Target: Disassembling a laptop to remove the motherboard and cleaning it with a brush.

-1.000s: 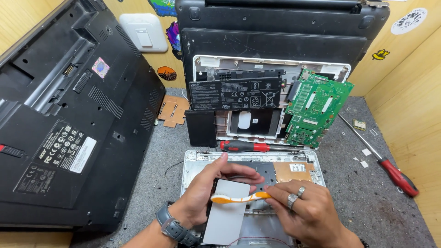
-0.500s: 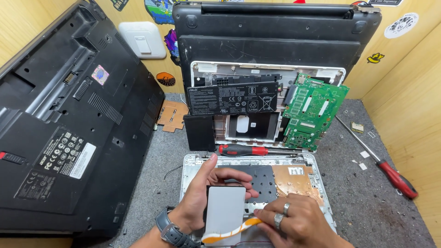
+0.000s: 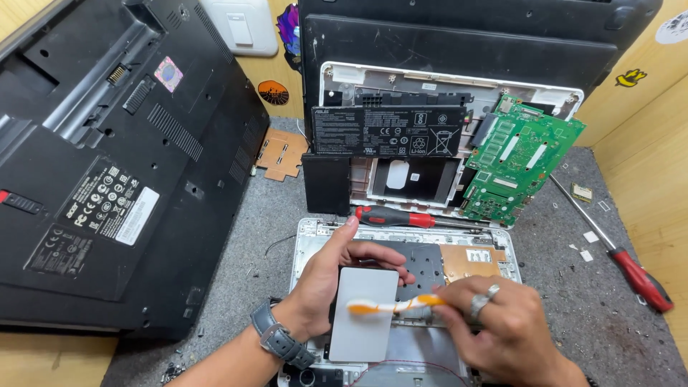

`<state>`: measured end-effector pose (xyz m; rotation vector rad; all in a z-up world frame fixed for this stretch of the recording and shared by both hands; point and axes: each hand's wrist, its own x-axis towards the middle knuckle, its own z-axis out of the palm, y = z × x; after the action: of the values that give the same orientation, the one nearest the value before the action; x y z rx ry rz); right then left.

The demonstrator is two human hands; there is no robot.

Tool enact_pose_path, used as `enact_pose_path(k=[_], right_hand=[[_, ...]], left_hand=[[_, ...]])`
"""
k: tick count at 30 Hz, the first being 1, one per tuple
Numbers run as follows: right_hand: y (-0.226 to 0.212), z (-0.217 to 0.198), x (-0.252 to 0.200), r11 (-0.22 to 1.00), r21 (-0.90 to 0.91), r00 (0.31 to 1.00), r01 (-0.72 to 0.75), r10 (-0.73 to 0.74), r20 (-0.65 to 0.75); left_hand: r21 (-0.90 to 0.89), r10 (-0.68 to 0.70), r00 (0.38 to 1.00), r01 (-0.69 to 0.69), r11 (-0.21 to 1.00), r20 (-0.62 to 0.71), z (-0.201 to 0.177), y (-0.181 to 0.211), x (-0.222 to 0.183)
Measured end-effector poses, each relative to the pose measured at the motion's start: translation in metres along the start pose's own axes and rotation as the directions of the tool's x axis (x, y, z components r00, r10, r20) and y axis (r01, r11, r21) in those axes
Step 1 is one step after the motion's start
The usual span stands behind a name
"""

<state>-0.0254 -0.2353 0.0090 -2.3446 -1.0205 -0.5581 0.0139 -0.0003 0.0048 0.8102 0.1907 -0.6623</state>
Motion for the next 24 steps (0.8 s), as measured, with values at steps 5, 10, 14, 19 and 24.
enact_pose_path(k=[5, 10, 14, 19, 24], right_hand=[[0.000, 0.001, 0.000, 1.000, -0.030, 1.000, 0.005, -0.005, -0.016], [0.002, -0.001, -0.002, 1.000, -0.011, 0.999, 0.010, -0.010, 0.033], [0.013, -0.003, -0.011, 0.984, -0.121, 0.987, -0.131, 0.118, -0.107], [0.000, 0.004, -0.002, 0.998, -0.044, 0.998, 0.039, -0.037, 0.050], [0.009, -0.007, 0.002, 0.993, -0.105, 0.997, -0.059, 0.054, -0.051]], left_hand=[[0.032, -0.004, 0.999, 0.005, 0.999, -0.035, 0.002, 0.002, -0.002], [0.003, -0.007, 1.000, 0.007, 1.000, 0.000, -0.003, -0.001, 0.001], [0.035, 0.016, 1.000, -0.016, 0.999, 0.017, -0.005, -0.001, 0.003], [0.087, 0.045, 0.999, -0.046, 0.995, 0.006, -0.002, 0.001, 0.000], [0.066, 0.028, 1.000, -0.029, 0.997, 0.014, -0.006, 0.004, 0.006]])
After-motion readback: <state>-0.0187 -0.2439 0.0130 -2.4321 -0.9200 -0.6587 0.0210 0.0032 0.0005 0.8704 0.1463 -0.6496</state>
